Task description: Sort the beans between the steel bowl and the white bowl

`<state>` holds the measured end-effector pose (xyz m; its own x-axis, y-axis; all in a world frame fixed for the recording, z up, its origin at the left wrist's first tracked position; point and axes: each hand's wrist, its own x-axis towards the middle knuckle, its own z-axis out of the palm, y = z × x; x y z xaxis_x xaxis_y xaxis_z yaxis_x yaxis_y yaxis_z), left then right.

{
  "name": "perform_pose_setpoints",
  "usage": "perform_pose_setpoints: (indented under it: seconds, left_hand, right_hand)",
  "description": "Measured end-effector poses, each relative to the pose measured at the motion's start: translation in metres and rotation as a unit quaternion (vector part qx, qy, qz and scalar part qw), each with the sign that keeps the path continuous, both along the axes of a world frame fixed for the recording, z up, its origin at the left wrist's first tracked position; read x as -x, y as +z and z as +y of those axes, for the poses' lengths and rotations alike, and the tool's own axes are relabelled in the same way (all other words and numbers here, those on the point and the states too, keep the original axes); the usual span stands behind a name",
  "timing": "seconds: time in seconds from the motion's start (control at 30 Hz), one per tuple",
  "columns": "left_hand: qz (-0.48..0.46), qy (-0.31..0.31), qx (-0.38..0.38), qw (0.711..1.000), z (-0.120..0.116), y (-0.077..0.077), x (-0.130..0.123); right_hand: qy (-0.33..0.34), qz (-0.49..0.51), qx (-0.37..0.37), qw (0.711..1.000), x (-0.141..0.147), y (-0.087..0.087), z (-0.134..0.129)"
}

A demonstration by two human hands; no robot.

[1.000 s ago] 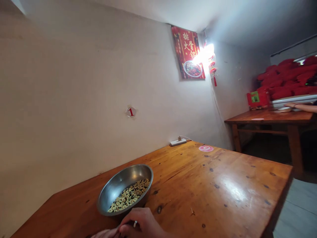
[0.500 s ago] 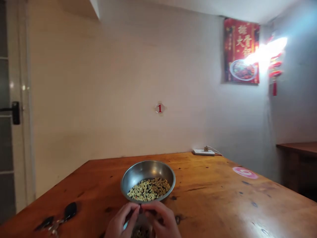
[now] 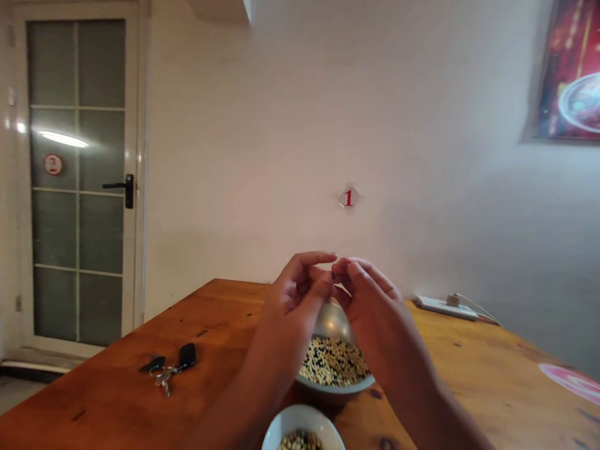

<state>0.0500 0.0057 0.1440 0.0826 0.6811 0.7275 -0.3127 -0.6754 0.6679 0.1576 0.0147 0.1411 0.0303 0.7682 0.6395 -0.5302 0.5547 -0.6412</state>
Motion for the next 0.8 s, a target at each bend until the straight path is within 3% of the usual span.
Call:
perform_pose_setpoints:
  seconds: [0.17, 0.27, 0.5, 0.8]
  left_hand:
    - [-0.050, -0.071, 0.020, 0.996, -0.018, 0.003, 0.002]
    - [-0.050, -0.097, 0.049, 0.993, -0.026, 0.003, 0.005]
    - [-0.042, -0.165, 0.112, 0.979, -0.033, 0.007, 0.007]
    - [-0.012, -0.214, 0.167, 0.962, -0.038, 0.013, 0.014]
  right_hand:
    - [0.154, -0.014, 0.028, 0.988, 0.007, 0.006, -0.006]
    - [0.206, -0.018, 0.041, 0.977, 0.004, 0.005, -0.011]
    - [0.269, -0.057, 0.046, 0.960, -0.005, 0.008, -0.019]
    - [0.298, -0.110, 0.036, 0.948, -0.003, 0.005, -0.018]
